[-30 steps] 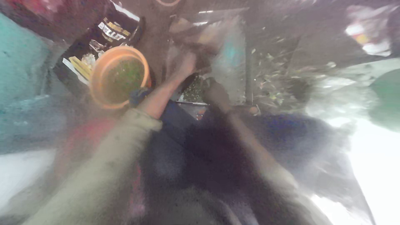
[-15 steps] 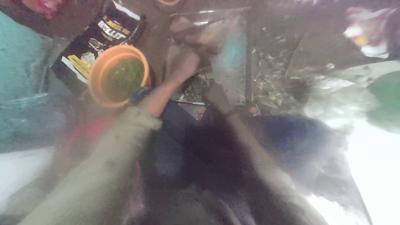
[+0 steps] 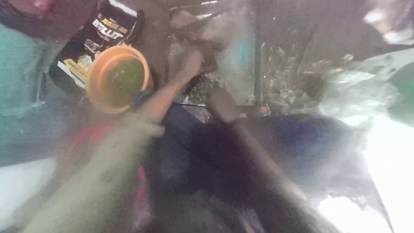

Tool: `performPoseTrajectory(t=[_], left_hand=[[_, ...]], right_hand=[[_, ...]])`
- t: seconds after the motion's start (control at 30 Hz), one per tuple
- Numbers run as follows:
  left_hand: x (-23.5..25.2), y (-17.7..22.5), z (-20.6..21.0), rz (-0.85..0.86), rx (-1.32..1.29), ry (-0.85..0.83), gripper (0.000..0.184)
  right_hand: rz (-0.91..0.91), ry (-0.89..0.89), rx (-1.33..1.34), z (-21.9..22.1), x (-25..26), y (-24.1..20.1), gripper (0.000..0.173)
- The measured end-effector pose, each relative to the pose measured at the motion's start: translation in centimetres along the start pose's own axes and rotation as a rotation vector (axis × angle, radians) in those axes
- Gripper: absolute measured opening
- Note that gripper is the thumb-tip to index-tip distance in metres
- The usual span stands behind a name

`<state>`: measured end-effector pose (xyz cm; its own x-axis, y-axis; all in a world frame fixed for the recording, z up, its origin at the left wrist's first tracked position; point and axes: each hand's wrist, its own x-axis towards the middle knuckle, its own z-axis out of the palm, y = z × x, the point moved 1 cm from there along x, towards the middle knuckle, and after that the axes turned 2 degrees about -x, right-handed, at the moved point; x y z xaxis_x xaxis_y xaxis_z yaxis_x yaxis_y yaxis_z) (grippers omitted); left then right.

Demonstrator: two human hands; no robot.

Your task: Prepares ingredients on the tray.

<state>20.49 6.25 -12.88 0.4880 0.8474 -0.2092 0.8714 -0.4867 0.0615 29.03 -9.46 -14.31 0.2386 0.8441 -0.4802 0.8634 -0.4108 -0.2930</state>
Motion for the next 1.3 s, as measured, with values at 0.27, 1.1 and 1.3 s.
performPoseTrajectory(t=[0.27, 1.1, 1.3], left_hand=[[1.2, -1.0, 1.5, 0.075, 0.042, 0.064, 0.022], [1.2, -1.8, 2.2, 0.103, 0.012, 0.125, 0.018], [1.3, -1.6, 2.0, 0.125, 0.026, 0.094, 0.020]], right_hand=[[-0.018, 0.014, 0.049, 0.6, 1.0, -0.2, 0.048], [-0.024, 0.066, 0.051, 0.1, 5.3, -2.2, 0.032], [-0.030, -0.056, 0.113, -1.4, 2.6, -1.5, 0.044]])
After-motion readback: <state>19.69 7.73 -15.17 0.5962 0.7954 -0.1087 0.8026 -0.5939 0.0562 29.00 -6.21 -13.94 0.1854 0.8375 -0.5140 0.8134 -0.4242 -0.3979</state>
